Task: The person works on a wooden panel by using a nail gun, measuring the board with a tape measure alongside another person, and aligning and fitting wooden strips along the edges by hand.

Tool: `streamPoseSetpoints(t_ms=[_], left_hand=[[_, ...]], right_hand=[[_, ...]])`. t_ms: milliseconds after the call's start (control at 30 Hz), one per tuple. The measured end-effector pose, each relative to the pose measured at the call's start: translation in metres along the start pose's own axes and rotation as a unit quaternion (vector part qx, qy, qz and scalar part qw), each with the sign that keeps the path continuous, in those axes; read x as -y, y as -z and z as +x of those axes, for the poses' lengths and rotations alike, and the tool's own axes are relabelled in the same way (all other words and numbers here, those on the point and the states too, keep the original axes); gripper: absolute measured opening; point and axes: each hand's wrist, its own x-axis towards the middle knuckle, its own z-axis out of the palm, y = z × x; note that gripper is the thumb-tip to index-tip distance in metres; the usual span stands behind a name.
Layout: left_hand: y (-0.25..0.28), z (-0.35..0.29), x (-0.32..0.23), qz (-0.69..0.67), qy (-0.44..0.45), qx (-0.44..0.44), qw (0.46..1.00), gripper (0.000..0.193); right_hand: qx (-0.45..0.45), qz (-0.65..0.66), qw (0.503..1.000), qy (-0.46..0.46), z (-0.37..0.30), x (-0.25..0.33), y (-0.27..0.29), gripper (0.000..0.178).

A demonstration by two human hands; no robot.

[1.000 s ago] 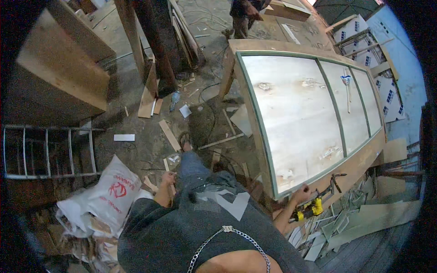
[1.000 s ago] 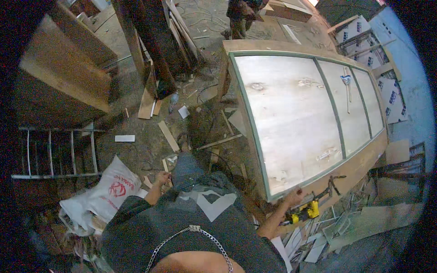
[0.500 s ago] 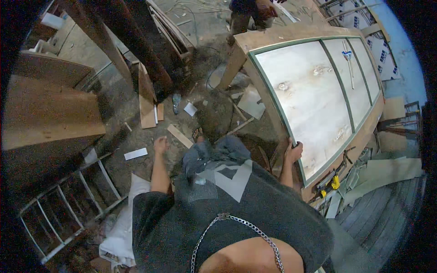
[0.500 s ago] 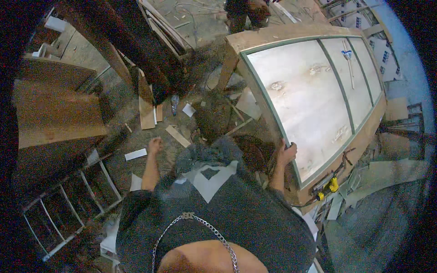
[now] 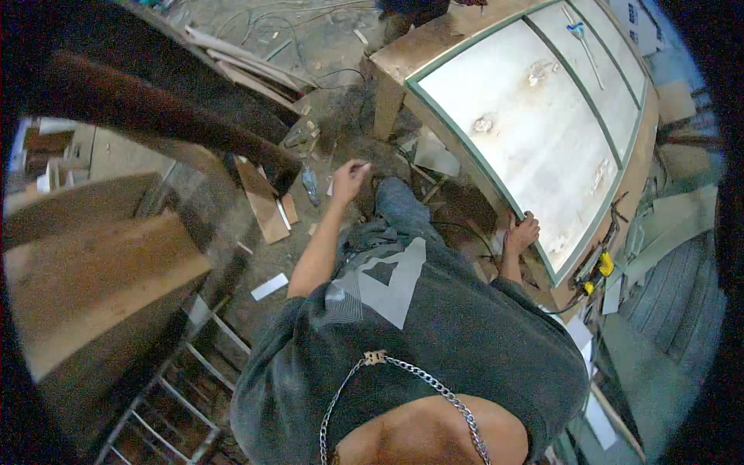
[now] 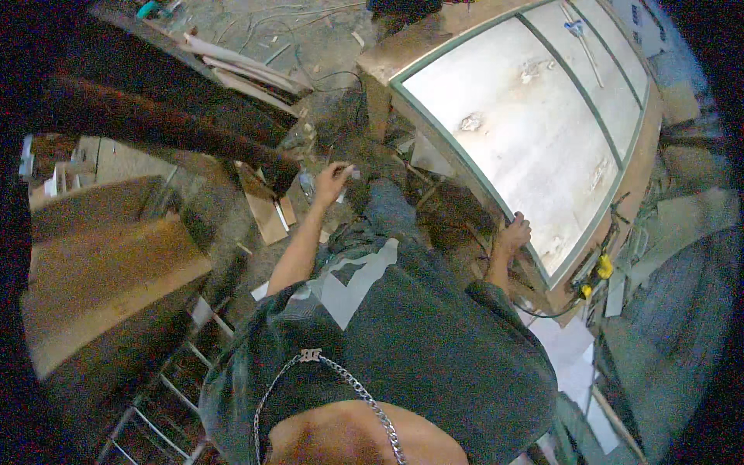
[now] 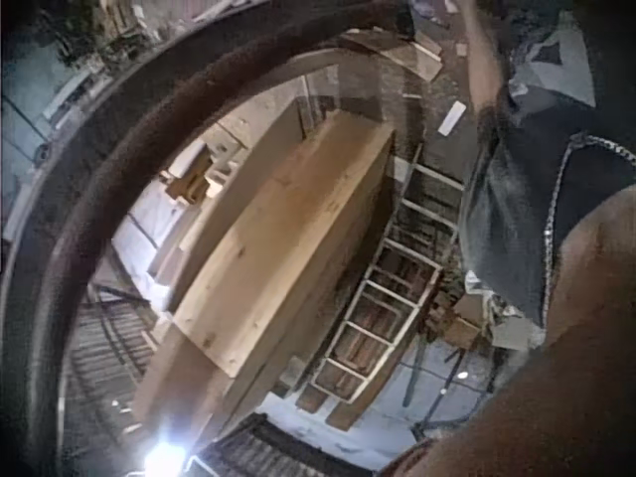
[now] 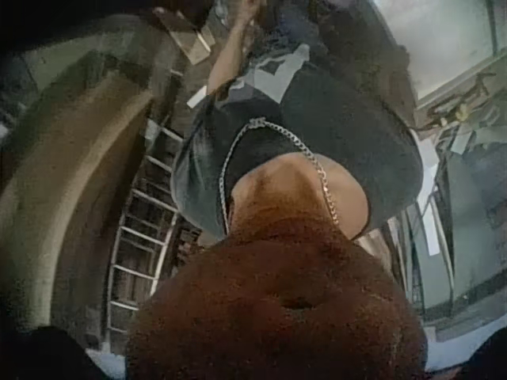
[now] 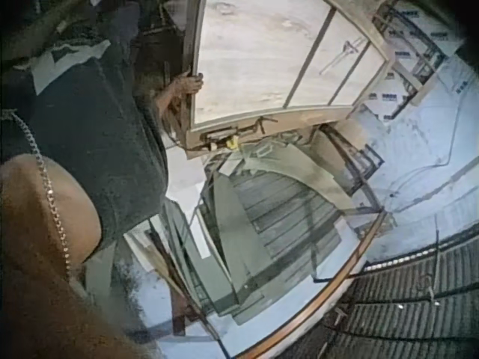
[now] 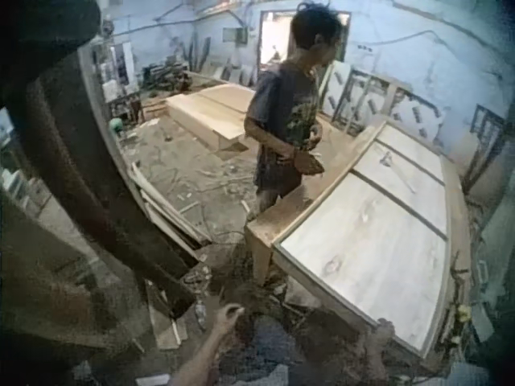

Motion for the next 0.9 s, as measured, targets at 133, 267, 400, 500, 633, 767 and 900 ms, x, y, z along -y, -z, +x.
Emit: streamPoseSetpoints(t_ms=[133, 267, 400, 500, 633, 767, 900], left_hand=[[-0.022, 0.058, -0.116, 0.079, -0.137, 0.035, 0.987, 0.035], [-0.053, 0.127, -0.151, 0.183, -0.410, 0.036, 0.893, 0.044], [-0.080, 0.162, -0.173, 0.209, -0.523, 0.161, 0.811, 0.044], [-0.099, 0.177, -0.152, 0.240, -0.569, 0.217, 0.756, 0.040], [-0.103, 0.182, -0.135, 0.202, -0.594, 0.213, 0.749, 0.033], [-0.098, 0.184, -0.162, 0.197, -0.579, 0.279, 0.741, 0.031], [-0.104, 0.194, -0.167, 0.208, -0.600, 0.303, 0.711, 0.030]], right_hand=[[-0.039, 0.003, 0.999, -0.006, -0.005, -0.005, -0.011, 0.045], [-0.022, 0.009, 0.999, -0.028, -0.005, -0.001, -0.009, 0.047], [-0.027, 0.036, 0.998, -0.048, -0.005, -0.001, -0.005, 0.051], [-0.041, 0.069, 0.995, -0.062, -0.008, -0.010, -0.016, 0.053], [-0.053, 0.086, 0.993, -0.054, -0.014, -0.005, -0.013, 0.056], [-0.054, 0.100, 0.993, -0.034, -0.019, -0.006, -0.009, 0.059], [-0.028, 0.110, 0.992, -0.049, -0.019, -0.009, -0.020, 0.063]])
